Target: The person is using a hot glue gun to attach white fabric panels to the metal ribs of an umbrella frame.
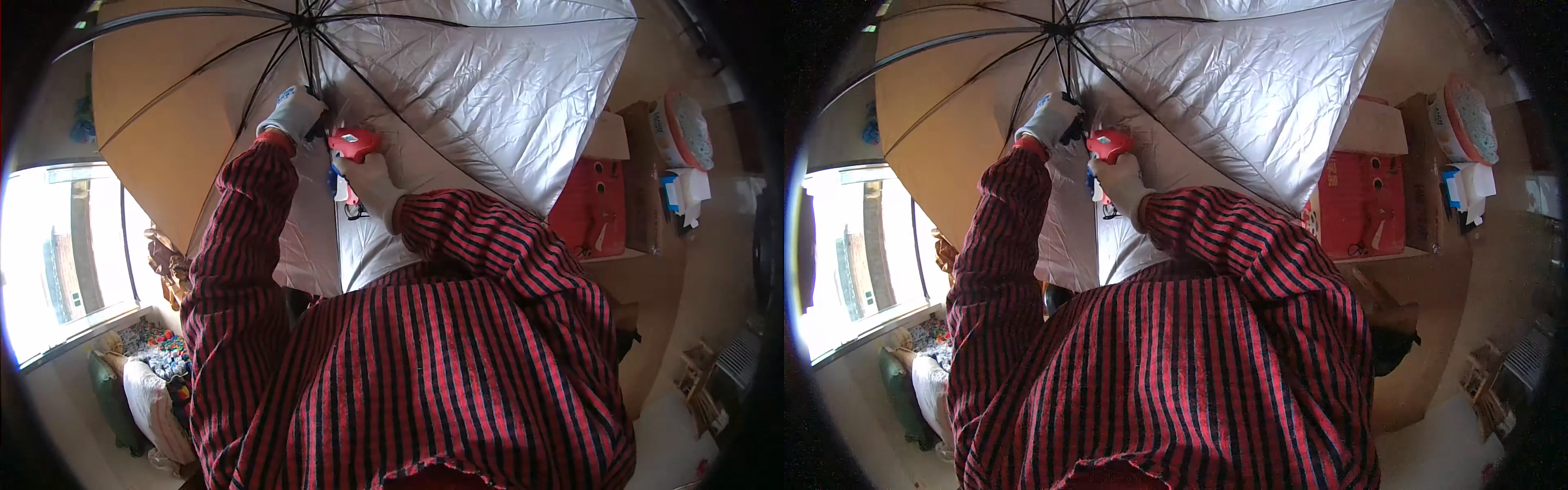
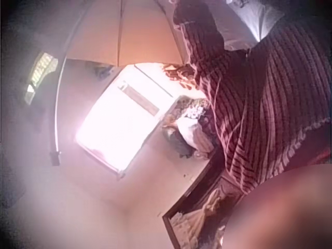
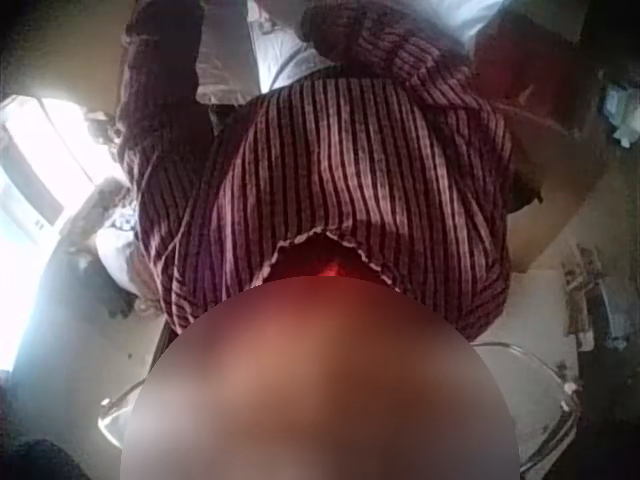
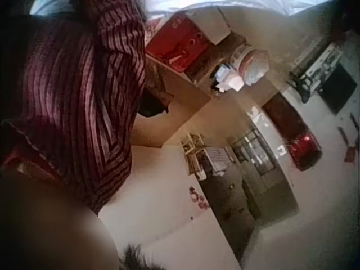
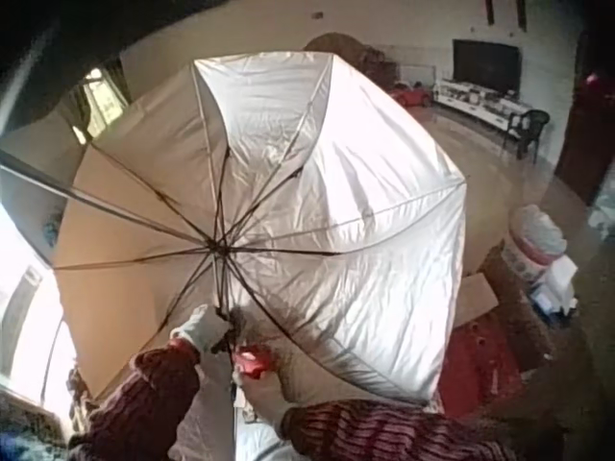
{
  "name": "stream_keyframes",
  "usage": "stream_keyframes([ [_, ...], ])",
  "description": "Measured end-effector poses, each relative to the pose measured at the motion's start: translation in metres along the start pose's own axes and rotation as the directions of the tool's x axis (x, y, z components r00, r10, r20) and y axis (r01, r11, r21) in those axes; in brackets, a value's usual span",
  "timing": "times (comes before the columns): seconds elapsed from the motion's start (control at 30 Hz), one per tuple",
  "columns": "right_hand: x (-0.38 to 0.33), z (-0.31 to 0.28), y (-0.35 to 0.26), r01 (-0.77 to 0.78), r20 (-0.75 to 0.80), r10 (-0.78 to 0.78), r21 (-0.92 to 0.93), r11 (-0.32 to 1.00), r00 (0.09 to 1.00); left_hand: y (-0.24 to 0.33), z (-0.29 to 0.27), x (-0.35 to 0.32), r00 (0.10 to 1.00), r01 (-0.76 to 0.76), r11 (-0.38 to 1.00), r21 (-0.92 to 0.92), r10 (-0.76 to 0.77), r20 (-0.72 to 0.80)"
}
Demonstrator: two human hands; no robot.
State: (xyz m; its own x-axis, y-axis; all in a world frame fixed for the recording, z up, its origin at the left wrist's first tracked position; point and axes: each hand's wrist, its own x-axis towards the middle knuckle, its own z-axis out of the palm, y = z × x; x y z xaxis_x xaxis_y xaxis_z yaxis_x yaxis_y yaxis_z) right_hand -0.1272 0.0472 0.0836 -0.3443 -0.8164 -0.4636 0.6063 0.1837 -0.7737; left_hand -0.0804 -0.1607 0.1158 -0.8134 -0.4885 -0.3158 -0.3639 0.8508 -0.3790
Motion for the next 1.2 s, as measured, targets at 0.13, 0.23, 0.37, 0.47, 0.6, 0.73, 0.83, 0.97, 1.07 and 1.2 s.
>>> stream_keyframes([
  [0.13,0.012,-0.005,0.02,0.081,0.009,-0.081,-0.157,0.984,0.997,-0.006,-0.004,0.002,0.982,-0.179,0.962,0.205,0.161,0.102],
  [0.23,0.006,-0.011,0.013,0.009,0.07,-0.005,-0.059,0.998,0.998,-0.002,-0.009,0.006,0.979,-0.17,0.981,0.098,0.156,0.132],
  [0.37,0.005,-0.017,0.001,-0.061,0.166,0.046,0.088,0.994,0.985,-0.004,-0.005,0.012,0.988,-0.064,0.97,-0.235,0.095,0.123],
  [0.47,-0.003,-0.024,-0.011,-0.101,0.192,0.078,0.112,0.989,0.978,-0.012,0.007,0.009,0.992,-0.004,0.911,-0.411,0.056,0.114],
  [0.6,0.017,-0.031,0.01,-0.093,0.217,0.06,0.148,0.985,0.974,-0.013,-0.005,0.004,0.962,-0.272,0.926,-0.261,0.269,-0.048],
  [0.73,0.032,-0.031,0.026,-0.202,0.429,0.032,0.357,0.912,0.903,-0.018,-0.004,0.0,0.995,-0.039,0.815,-0.577,0.084,0.052],
  [0.83,0.031,-0.033,0.02,-0.514,0.626,0.144,0.464,0.722,0.767,-0.02,-0.006,-0.008,0.966,-0.251,0.714,-0.653,0.231,-0.118],
  [0.97,0.035,-0.041,0.011,-0.587,0.745,0.051,0.48,0.651,0.665,-0.005,-0.039,-0.014,0.954,0.281,0.509,-0.813,-0.053,0.296],
  [1.07,0.044,-0.045,0.011,-0.649,0.794,0.124,0.383,0.658,0.595,-0.014,-0.027,-0.016,0.98,0.111,0.685,-0.72,0.046,0.195],
  [1.2,0.054,-0.046,0.015,-0.285,0.688,0.009,0.288,0.914,0.726,-0.028,0.012,-0.002,0.93,-0.35,0.83,-0.435,0.251,-0.269],
])
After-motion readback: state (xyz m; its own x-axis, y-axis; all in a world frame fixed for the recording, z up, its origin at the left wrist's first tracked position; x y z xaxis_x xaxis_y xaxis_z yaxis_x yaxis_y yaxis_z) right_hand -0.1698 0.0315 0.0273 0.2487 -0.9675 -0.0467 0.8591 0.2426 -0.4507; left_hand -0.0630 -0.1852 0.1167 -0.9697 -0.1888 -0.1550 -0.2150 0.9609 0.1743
